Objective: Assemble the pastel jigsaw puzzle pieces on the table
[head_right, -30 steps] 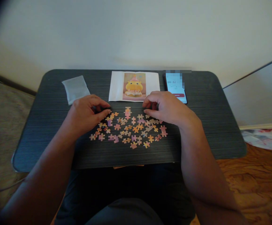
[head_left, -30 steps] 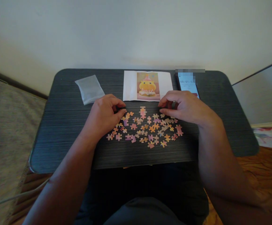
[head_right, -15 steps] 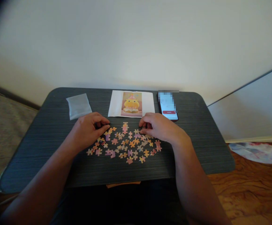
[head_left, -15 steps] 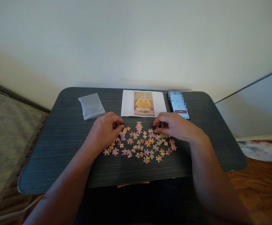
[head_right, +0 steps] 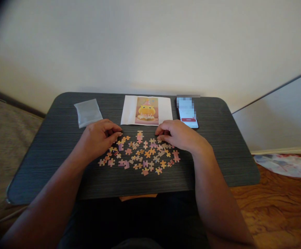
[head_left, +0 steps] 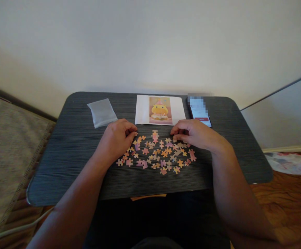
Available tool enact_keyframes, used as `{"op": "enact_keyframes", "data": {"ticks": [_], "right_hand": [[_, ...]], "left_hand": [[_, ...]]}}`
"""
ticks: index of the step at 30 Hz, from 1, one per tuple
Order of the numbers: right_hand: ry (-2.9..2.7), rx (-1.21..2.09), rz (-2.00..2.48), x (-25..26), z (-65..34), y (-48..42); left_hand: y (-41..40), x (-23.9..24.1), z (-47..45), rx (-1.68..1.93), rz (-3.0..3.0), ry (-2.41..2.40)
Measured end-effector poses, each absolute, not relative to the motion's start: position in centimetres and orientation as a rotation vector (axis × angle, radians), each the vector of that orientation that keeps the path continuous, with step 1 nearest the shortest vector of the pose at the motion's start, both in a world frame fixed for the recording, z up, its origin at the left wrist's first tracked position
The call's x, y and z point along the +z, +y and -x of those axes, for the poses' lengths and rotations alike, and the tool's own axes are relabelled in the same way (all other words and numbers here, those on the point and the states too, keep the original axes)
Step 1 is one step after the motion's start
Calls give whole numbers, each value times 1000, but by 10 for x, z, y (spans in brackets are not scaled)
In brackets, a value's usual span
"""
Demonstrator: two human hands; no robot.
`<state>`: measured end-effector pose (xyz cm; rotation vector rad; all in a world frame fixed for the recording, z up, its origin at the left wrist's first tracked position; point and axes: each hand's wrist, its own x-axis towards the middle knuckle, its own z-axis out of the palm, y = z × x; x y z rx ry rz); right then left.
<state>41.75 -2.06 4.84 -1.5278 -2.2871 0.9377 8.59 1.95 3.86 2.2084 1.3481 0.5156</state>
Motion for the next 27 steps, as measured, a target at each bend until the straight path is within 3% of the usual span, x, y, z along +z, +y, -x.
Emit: {"op": "enact_keyframes", "data": {"ticks": [27], "right_hand": [[-2065,625,1627,62,-429,-26]], "left_hand": [[25,34,-80,510,-2245,1458]]}}
